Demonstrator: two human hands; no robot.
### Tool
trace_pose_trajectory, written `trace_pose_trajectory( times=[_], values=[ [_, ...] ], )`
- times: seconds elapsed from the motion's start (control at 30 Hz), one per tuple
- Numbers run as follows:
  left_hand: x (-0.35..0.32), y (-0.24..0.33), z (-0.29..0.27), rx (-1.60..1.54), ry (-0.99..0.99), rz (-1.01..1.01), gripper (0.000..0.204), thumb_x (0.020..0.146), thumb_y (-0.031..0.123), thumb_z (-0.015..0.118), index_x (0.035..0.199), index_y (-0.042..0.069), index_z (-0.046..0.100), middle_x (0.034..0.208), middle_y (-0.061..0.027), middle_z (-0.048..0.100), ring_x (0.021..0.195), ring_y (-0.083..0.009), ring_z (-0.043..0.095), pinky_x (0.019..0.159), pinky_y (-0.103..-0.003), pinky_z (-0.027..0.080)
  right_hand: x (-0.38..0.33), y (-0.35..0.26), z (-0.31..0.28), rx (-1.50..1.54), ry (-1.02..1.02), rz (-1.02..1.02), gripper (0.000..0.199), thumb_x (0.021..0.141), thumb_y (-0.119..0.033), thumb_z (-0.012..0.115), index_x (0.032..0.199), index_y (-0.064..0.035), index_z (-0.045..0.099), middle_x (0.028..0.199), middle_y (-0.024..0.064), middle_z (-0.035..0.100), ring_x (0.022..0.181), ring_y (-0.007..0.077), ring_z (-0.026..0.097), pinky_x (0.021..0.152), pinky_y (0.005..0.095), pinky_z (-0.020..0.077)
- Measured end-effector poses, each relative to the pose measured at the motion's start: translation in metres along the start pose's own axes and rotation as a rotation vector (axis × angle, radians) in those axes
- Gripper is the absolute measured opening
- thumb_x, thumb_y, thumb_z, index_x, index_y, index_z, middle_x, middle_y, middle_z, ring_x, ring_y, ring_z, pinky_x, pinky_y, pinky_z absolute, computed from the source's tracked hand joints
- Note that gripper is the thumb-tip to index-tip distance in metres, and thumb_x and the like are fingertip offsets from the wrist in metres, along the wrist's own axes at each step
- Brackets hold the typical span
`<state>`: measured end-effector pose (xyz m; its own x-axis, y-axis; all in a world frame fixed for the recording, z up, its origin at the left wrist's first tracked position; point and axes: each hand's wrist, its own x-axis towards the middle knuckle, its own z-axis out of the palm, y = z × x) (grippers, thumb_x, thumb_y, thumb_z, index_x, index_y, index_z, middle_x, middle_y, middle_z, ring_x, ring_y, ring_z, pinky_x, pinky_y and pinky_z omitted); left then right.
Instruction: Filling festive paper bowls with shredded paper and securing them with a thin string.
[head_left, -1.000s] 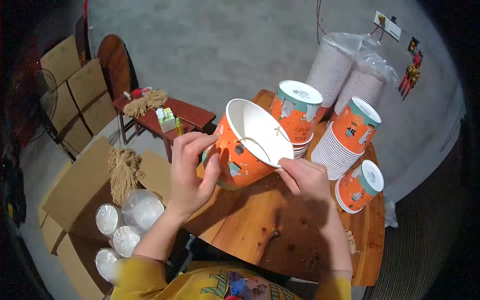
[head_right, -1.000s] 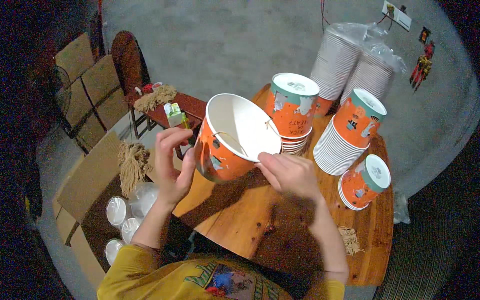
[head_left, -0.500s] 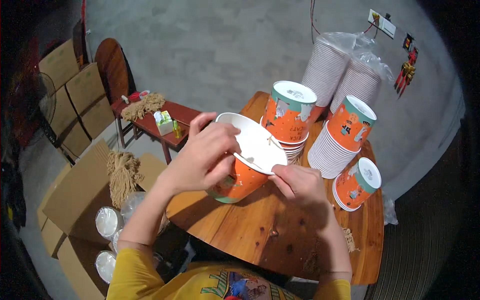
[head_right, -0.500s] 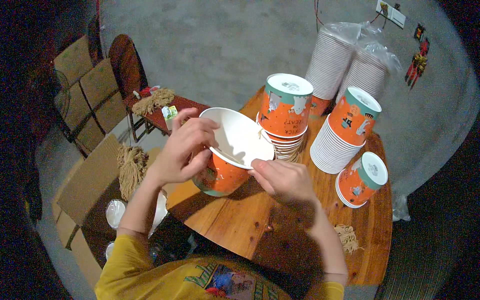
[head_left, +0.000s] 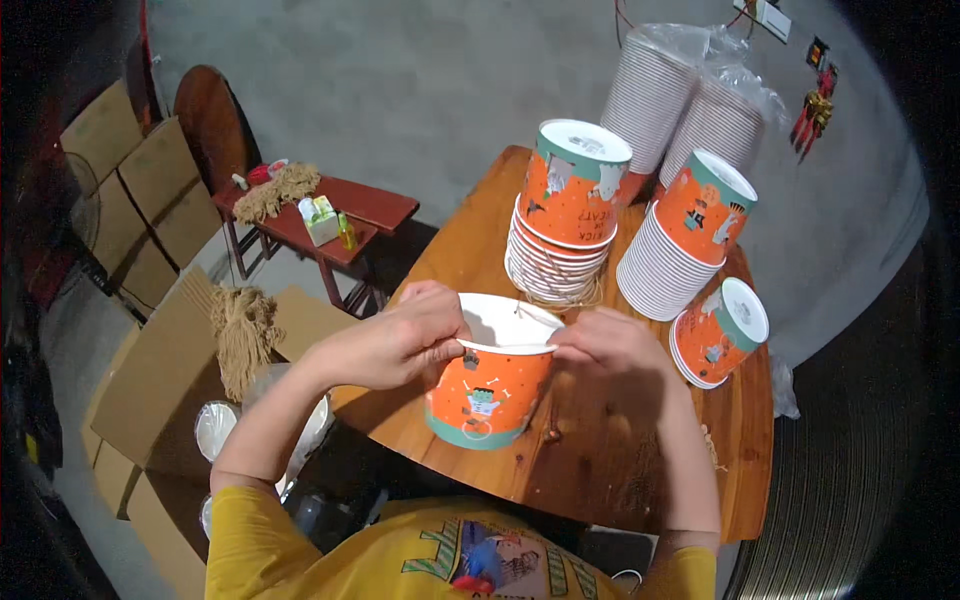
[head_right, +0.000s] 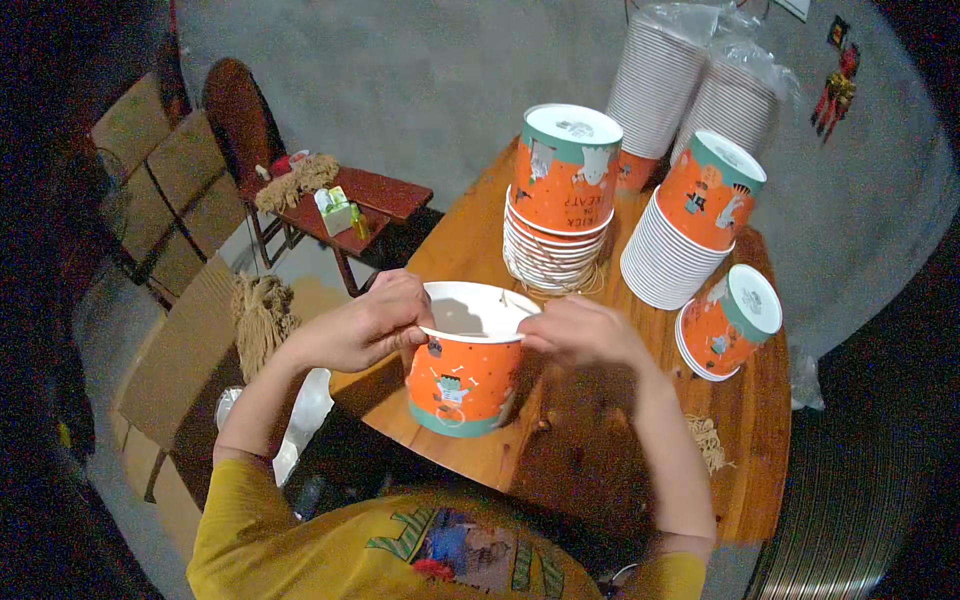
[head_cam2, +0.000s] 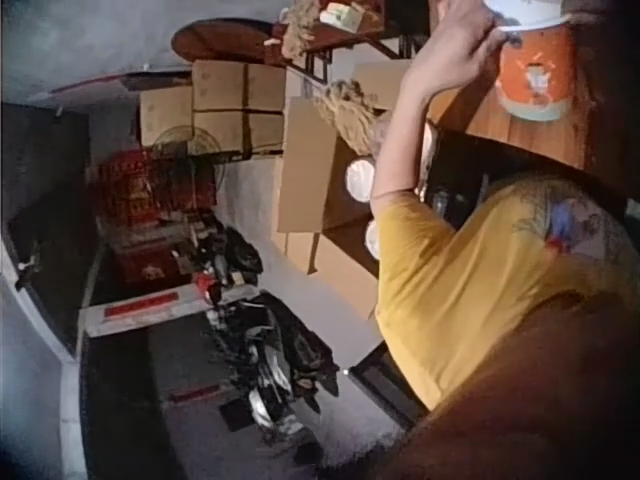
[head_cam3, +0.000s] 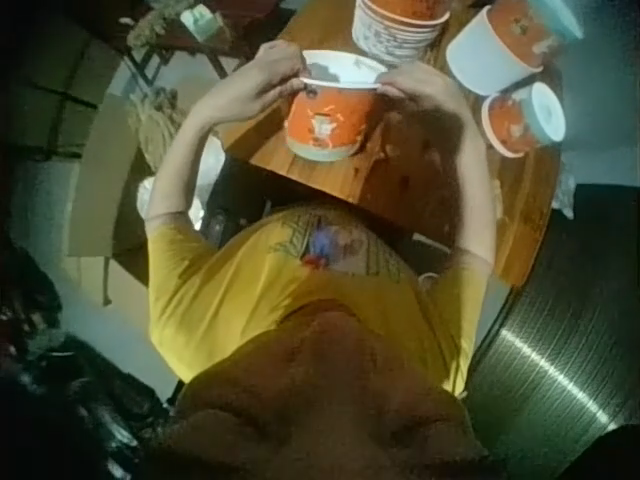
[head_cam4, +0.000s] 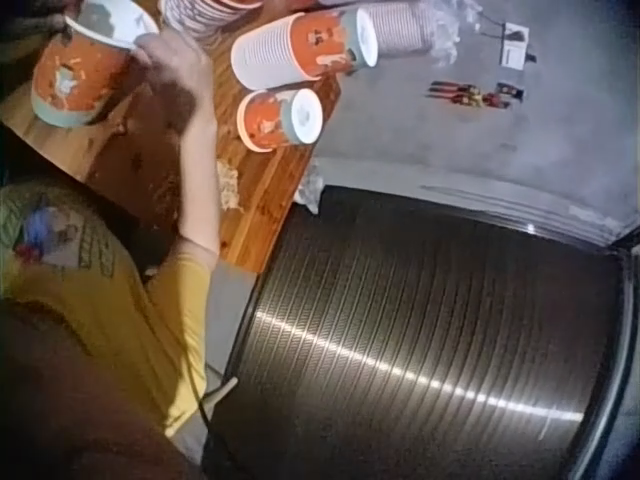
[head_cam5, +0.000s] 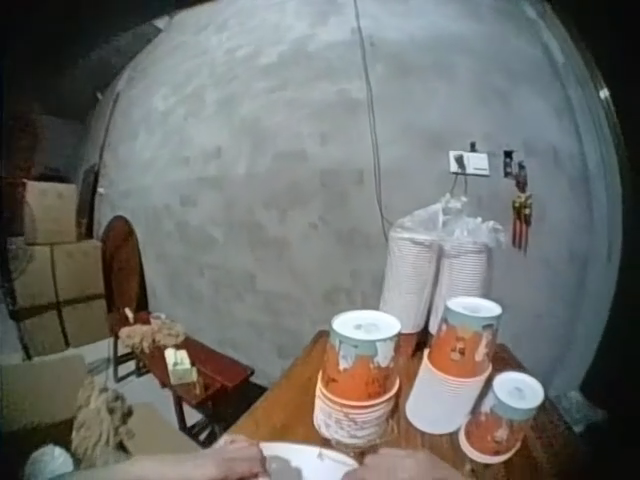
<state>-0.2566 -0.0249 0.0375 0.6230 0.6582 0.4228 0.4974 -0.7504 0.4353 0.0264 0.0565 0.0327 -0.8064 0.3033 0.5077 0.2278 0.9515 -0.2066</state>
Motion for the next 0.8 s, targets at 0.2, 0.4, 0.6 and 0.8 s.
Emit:
trace_pose_trajectory(
  times=[0.2,0.4,0.6,0.8],
  values=[
    [-0.004,0.014,0.007,-0.013,-0.097,0.034,0.01,0.09,0.013,0.052,0.087,0.004,0.051,0.084,-0.0112,0.044,0.088,-0.0302,0.045,0.087,-0.041,0.033,-0.01,0.01,-0.003,0.223,-0.099,0.092,0.011,0.085,-0.016,0.064,0.094,-0.0107,0.067,0.079,0.0047,0.065,0.074,0.021,0.063,0.067,0.0315,0.0492],
    [-0.002,0.045,0.026,0.004,-0.189,0.196,0.008,0.079,0.006,0.058,0.081,0.002,0.052,0.086,-0.0119,0.043,0.093,-0.0316,0.045,0.091,-0.043,0.033,0.006,-0.006,-0.016,0.199,-0.393,0.358,0.006,0.082,-0.016,0.059,0.082,-0.0107,0.059,0.073,0.0125,0.059,0.066,0.0272,0.06,0.059,0.0346,0.0461],
    [-0.002,0.052,0.049,0.075,-0.244,0.235,0.013,0.072,0.007,0.059,0.08,-0.001,0.052,0.086,-0.0119,0.043,0.096,-0.0308,0.046,0.095,-0.042,0.034,0.001,-0.021,0.003,0.198,-0.123,0.397,0.013,0.084,-0.016,0.057,0.081,-0.0036,0.06,0.064,0.019,0.054,0.059,0.0334,0.058,0.054,0.0387,0.0448],
    [-0.021,0.046,0.065,-0.006,-0.164,0.142,0.013,0.079,0.006,0.058,0.09,0.0,0.055,0.092,-0.012,0.045,0.097,-0.0304,0.045,0.097,-0.042,0.033,-0.003,-0.016,0.03,0.15,-0.103,0.38,0.015,0.084,-0.018,0.056,0.083,-0.0042,0.062,0.069,0.0206,0.058,0.065,0.038,0.059,0.058,0.0433,0.046]
  ],
)
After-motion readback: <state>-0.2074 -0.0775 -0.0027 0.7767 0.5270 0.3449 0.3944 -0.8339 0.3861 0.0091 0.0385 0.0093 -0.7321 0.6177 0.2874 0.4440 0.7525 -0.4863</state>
